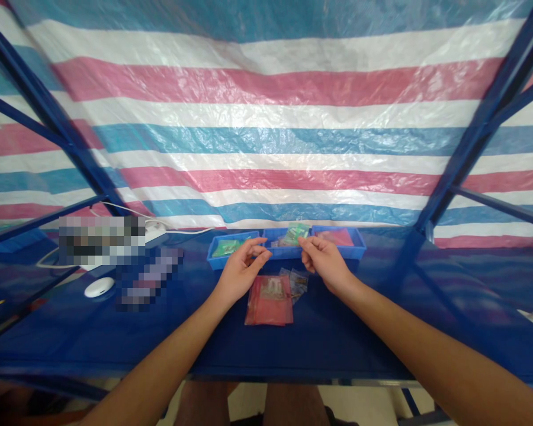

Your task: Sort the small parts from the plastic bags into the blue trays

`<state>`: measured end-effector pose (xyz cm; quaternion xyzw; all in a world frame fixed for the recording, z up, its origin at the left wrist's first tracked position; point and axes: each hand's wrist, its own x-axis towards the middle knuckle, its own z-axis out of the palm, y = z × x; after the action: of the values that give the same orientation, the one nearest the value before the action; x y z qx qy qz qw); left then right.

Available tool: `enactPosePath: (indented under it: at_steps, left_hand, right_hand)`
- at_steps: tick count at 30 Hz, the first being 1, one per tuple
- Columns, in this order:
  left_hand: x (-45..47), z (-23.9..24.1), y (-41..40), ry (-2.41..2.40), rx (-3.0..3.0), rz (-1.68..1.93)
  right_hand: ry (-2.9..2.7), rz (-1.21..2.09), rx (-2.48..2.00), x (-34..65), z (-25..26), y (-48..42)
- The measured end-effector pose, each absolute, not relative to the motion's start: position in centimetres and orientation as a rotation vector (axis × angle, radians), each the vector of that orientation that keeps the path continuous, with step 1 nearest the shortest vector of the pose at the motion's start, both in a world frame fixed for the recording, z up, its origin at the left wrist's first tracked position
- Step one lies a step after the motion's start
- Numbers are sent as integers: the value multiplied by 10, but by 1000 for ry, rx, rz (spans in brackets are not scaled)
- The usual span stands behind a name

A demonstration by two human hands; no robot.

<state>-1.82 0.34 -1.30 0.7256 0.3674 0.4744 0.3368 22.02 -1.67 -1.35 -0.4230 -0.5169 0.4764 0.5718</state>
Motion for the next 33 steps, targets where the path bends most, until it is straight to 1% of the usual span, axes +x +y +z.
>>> enactPosePath:
  at_steps: [7, 13, 17, 20, 23, 28, 33]
  left_hand:
    - [-18, -9, -2, 985, 2059, 1156]
    - [-16, -8, -1, 849, 1885, 1146]
    - [-15, -5, -3, 851, 1922, 1216]
    - [-20, 3, -5, 953, 2110, 1384]
    - [-30, 8, -3, 1157, 2363, 1487]
    - [-44, 0, 6, 1584, 2506, 1360]
    - [-47, -5, 8, 1717, 2546, 1353]
  right_hand:
    - [-1185, 1087, -1017, 226, -16, -7]
    - [-1379, 1219, -975, 213, -15, -19]
    - [-1570, 1257, -995, 207, -12, -27]
    - [-1716, 1148, -1017, 205, -12, -30]
    - [-1767, 1079, -1049, 206, -12, -32]
    - [-1822, 1032, -1071, 208, -12, -32]
    - [-1856, 952, -1085, 210, -15, -31]
